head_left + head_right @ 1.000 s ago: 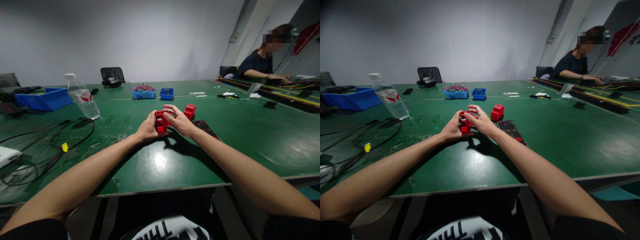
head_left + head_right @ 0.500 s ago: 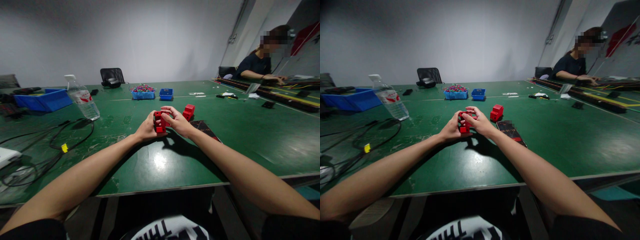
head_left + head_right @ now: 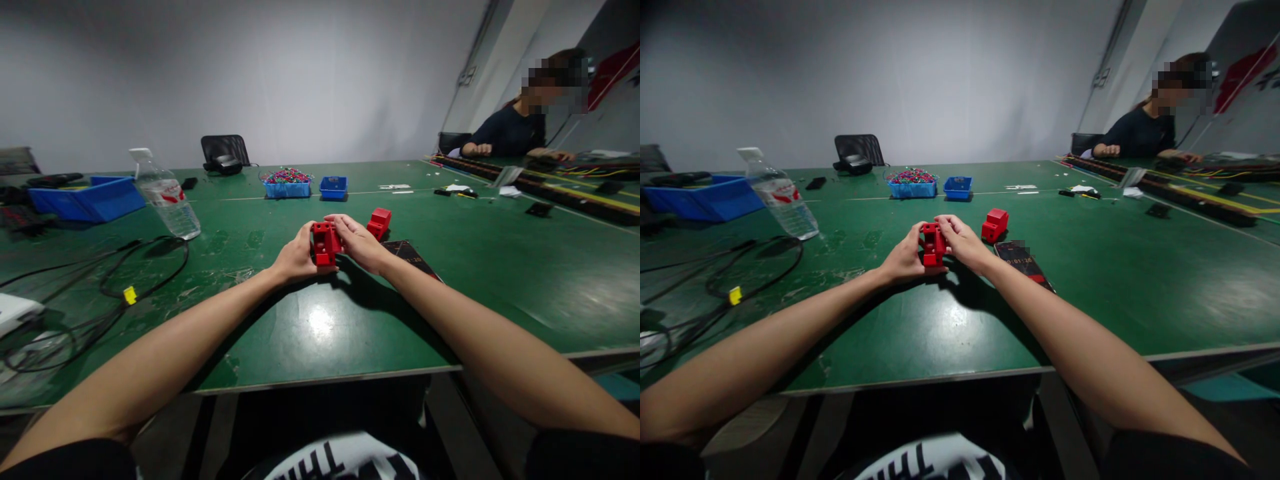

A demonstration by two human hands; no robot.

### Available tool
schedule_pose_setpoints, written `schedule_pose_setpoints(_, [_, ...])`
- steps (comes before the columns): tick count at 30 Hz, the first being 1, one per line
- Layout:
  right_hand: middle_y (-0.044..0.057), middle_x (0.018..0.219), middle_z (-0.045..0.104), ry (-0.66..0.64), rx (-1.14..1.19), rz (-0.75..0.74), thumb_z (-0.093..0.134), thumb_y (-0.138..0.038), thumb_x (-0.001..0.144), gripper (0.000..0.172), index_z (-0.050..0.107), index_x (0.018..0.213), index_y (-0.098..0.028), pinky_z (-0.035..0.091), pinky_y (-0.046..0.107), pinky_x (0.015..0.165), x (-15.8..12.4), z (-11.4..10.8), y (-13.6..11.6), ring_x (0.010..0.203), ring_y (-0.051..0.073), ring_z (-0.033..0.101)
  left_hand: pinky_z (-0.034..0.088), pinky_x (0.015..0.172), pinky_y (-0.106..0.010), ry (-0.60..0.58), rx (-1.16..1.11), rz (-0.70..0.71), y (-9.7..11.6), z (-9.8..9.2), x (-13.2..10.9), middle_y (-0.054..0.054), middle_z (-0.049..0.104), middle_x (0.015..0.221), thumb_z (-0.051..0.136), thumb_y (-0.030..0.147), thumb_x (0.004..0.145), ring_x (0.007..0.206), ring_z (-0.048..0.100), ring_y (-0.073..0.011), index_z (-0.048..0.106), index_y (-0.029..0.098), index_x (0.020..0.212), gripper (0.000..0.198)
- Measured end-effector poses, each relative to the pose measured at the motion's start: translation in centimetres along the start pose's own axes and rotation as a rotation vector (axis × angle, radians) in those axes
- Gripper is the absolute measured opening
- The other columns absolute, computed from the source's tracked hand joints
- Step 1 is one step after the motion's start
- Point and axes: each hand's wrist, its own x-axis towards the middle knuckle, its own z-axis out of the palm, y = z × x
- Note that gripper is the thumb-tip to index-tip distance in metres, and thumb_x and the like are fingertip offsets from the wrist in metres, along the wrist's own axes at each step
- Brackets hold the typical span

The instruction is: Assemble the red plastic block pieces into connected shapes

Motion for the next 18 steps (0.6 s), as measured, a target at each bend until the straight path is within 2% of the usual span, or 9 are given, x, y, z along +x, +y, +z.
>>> schedule_pose_setpoints(4, [0.003, 0.106, 0.069, 0.005, 0.0, 0.043, 0.056, -0.058, 0.092, 0.037, 0.061, 0.109, -0.025, 0.058, 0.029, 0.074, -0.1, 0.0, -0.6, 0.085, 0.014, 0.067, 0.054, 0.097, -0.055, 0.001, 0.018, 0.013, 0.2, -0.1, -0.1, -0.021, 0.051, 0.141, 0.083, 0.058, 0.061, 0.114, 0.065, -0.036, 0.028, 0.018, 0.144, 0.107])
schedule_pose_setpoints(8, [0.005, 0.119, 0.066, -0.04, -0.028, 0.012, 0.074, -0.039, 0.082, 0.038, 0.059, 0.113, -0.024, 0.06, 0.031, 0.081, -0.6, 0.1, -1.1, 0.094, 0.015, 0.068, 0.056, 0.094, -0.053, 0.009, 0.043, 0.005, 0.4, -0.2, -0.2, -0.02, 0.051, 0.141, 0.082, 0.06, 0.061, 0.113, 0.066, -0.0359, 0.028, 0.019, 0.143, 0.107])
schedule_pose_setpoints(11, [0.006, 0.125, 0.063, -0.067, -0.004, 0.016, 0.077, -0.028, 0.079, 0.043, 0.056, 0.116, -0.024, 0.062, 0.033, 0.081, -0.7, 0.1, -1.2, 0.088, 0.015, 0.07, 0.057, 0.091, -0.053, -0.006, 0.039, -0.012, 0.4, -0.1, -0.2, -0.019, 0.054, 0.138, 0.082, 0.06, 0.061, 0.11, 0.068, -0.0356, 0.027, 0.019, 0.144, 0.108])
schedule_pose_setpoints(14, [0.005, 0.12, 0.064, -0.071, 0.07, 0.046, 0.072, -0.027, 0.084, 0.037, 0.054, 0.116, -0.023, 0.063, 0.031, 0.073, -0.6, 0.0, -1.1, 0.076, 0.013, 0.071, 0.056, 0.093, -0.053, -0.017, 0.025, -0.001, 0.3, -0.1, -0.2, -0.017, 0.057, 0.134, 0.083, 0.059, 0.061, 0.112, 0.067, -0.036, 0.027, 0.019, 0.144, 0.108])
schedule_pose_setpoints(18, [0.002, 0.105, 0.067, -0.075, 0.139, 0.078, 0.062, -0.026, 0.093, 0.023, 0.053, 0.113, -0.023, 0.062, 0.028, 0.067, -0.5, 0.1, -1.2, 0.069, 0.012, 0.071, 0.054, 0.098, -0.054, -0.014, 0.045, 0.038, 0.4, -0.1, -0.2, -0.018, 0.054, 0.138, 0.083, 0.06, 0.061, 0.121, 0.062, -0.0383, 0.028, 0.02, 0.145, 0.108])
